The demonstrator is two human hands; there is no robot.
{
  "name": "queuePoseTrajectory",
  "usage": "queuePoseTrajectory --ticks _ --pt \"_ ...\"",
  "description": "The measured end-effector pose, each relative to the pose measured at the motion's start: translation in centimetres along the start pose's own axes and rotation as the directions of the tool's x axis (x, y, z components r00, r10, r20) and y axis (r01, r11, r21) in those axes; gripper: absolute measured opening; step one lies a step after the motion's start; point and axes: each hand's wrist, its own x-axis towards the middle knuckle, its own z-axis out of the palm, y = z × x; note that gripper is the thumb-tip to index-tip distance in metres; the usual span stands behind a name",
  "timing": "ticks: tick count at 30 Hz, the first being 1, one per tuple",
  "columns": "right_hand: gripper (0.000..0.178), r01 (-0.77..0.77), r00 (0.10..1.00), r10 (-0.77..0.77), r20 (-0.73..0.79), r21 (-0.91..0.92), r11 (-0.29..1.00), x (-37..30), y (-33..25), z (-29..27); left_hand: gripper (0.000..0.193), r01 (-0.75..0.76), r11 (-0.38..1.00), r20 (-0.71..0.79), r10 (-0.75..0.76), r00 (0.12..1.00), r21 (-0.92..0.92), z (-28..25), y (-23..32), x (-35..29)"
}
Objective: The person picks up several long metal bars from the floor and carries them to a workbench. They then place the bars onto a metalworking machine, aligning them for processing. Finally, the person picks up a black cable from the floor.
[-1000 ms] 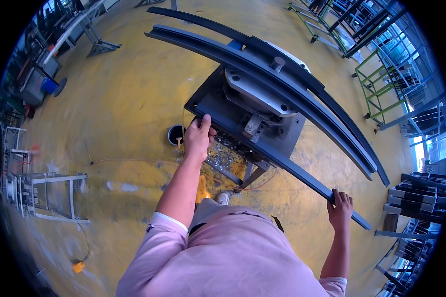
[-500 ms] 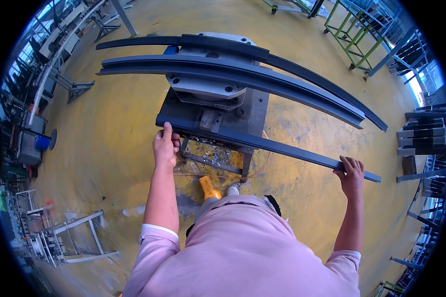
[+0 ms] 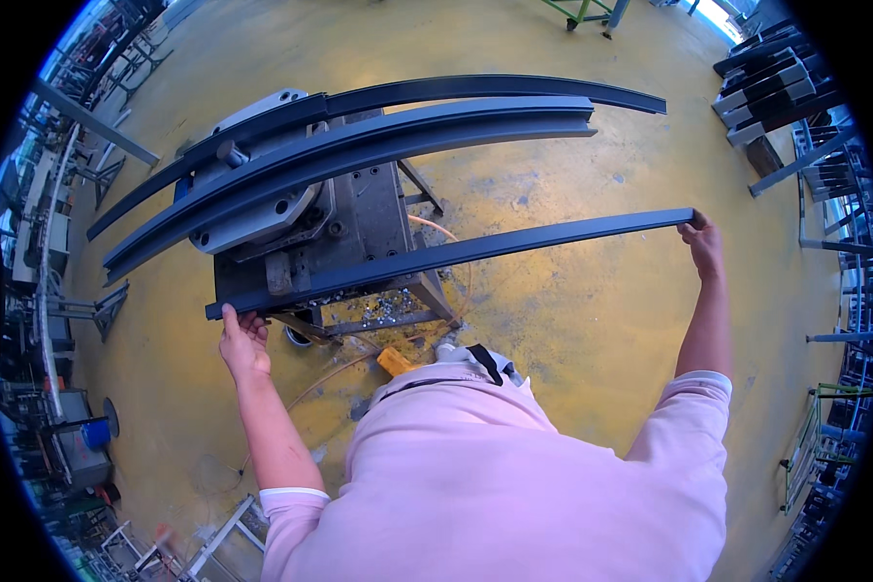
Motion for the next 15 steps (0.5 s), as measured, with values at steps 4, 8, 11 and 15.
queuePoseTrajectory --ticks 4,8,11,15 --pt "0.031 0.048 0.998 -0.046 -0.042 0.057 0.997 -4.8 -5.5 5.8 0.036 0.006 0.998 -0.111 -0.013 0.994 -0.067 -3.5 1.2 3.8" --pt "0.033 0.053 0.997 -0.039 0.066 -0.242 0.969 -11.4 -14.7 14.2 0.034 -0.007 0.996 -0.138 -0.006 0.99 -0.094 -9.5 3.7 9.6" --pt "0.028 0.093 0.994 -0.099 -0.051 -0.109 0.99 -15.1 -16.0 18.5 0.034 0.015 0.995 -0.076 -0.022 0.997 -0.103 -10.2 5.0 10.9" --pt "0.025 0.205 0.979 -0.206 0.005 -0.146 0.968 -18.8 -19.6 26.1 0.036 0.02 0.993 -0.028 -0.024 0.999 -0.114 -11.5 6.5 12.8"
